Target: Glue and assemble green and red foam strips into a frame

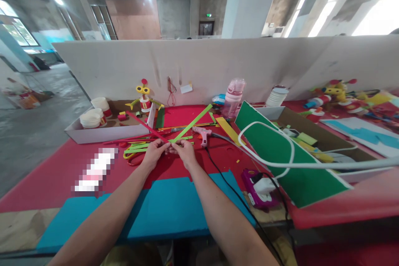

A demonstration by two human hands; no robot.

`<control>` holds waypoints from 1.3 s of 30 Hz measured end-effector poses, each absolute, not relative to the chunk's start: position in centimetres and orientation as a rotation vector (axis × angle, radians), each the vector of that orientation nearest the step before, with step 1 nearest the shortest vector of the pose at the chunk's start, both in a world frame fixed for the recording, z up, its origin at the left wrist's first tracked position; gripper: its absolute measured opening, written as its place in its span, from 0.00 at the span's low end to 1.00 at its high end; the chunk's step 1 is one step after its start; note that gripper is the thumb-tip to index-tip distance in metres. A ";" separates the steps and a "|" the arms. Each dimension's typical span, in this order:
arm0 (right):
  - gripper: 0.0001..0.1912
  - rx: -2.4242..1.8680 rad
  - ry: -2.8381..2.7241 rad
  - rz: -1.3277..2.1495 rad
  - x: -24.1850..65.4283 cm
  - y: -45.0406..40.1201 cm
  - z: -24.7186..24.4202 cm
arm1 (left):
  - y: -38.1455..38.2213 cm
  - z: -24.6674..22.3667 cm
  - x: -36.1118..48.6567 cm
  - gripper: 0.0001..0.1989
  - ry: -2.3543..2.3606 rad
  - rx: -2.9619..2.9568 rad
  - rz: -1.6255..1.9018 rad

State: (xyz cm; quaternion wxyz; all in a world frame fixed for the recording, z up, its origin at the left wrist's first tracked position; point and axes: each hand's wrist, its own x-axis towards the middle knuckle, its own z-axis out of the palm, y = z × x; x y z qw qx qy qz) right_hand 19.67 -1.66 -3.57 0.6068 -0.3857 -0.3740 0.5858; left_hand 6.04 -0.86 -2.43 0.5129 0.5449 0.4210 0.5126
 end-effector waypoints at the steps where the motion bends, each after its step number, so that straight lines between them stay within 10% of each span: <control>1: 0.19 -0.890 -0.859 1.353 19.7 -1.6 -3.6 | -0.9 -2.4 6.1 0.14 0.991 1.320 1.226; 39: 0.18 -1.011 -1.016 1.270 19.7 -1.8 -3.4 | -0.7 -2.7 5.9 0.15 0.995 1.357 1.215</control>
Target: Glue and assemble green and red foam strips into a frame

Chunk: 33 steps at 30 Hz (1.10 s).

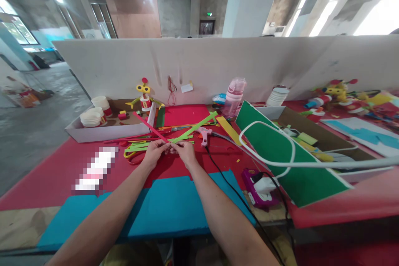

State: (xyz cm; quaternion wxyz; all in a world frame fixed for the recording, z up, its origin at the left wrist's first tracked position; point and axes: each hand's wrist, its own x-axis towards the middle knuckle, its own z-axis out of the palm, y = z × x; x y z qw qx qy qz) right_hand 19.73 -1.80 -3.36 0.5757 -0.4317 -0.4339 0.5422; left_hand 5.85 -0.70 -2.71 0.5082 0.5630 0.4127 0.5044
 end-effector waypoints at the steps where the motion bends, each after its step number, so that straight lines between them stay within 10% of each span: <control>1: 0.18 -1.020 -1.018 1.256 19.7 -1.8 -3.4 | -0.7 -2.7 5.9 0.15 1.000 1.351 1.222; 33: 0.17 -1.016 -1.008 1.298 19.8 -1.9 -3.3 | -0.7 -2.7 5.9 0.15 1.012 1.381 1.225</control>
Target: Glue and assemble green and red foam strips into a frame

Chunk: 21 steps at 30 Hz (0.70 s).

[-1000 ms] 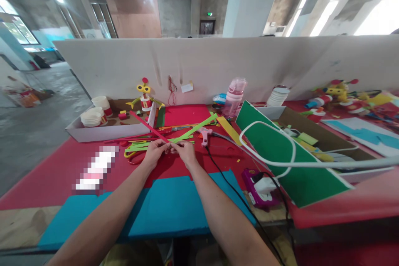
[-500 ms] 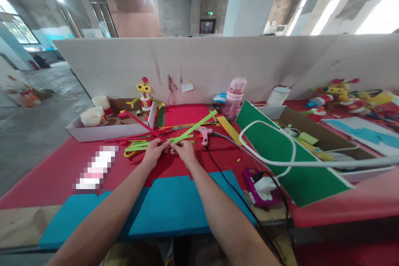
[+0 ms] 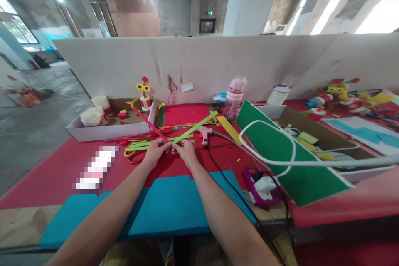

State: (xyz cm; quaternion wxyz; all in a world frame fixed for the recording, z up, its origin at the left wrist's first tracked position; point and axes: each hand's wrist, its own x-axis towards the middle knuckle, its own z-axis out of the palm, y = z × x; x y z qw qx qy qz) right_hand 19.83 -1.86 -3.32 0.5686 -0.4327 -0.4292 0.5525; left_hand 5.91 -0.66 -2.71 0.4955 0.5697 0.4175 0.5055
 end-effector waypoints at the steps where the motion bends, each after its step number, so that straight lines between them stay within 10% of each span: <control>1: 0.17 -1.022 -1.007 1.297 19.8 -1.9 -3.3 | -0.7 -2.7 5.9 0.15 1.028 1.379 1.231; 21: 0.17 -1.007 -1.042 1.259 19.8 -1.8 -3.5 | -0.5 -2.7 5.8 0.16 1.061 1.354 1.214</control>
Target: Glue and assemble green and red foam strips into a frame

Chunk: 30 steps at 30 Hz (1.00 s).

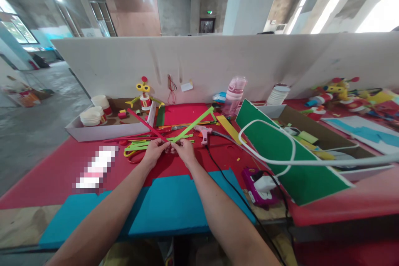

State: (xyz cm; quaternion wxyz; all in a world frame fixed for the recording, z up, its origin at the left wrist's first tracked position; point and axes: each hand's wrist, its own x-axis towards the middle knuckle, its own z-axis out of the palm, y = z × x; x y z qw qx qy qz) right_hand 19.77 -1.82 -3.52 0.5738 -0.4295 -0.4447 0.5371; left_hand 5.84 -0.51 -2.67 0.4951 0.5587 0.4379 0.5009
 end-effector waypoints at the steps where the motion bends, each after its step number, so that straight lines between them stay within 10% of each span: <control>1: 0.17 -0.990 -1.045 1.267 19.7 -1.8 -3.5 | -0.5 -2.8 5.8 0.16 1.063 1.344 1.224; 30: 0.18 -0.989 -0.978 1.303 19.9 -1.6 -3.4 | -0.5 -2.7 5.9 0.15 0.991 1.278 1.234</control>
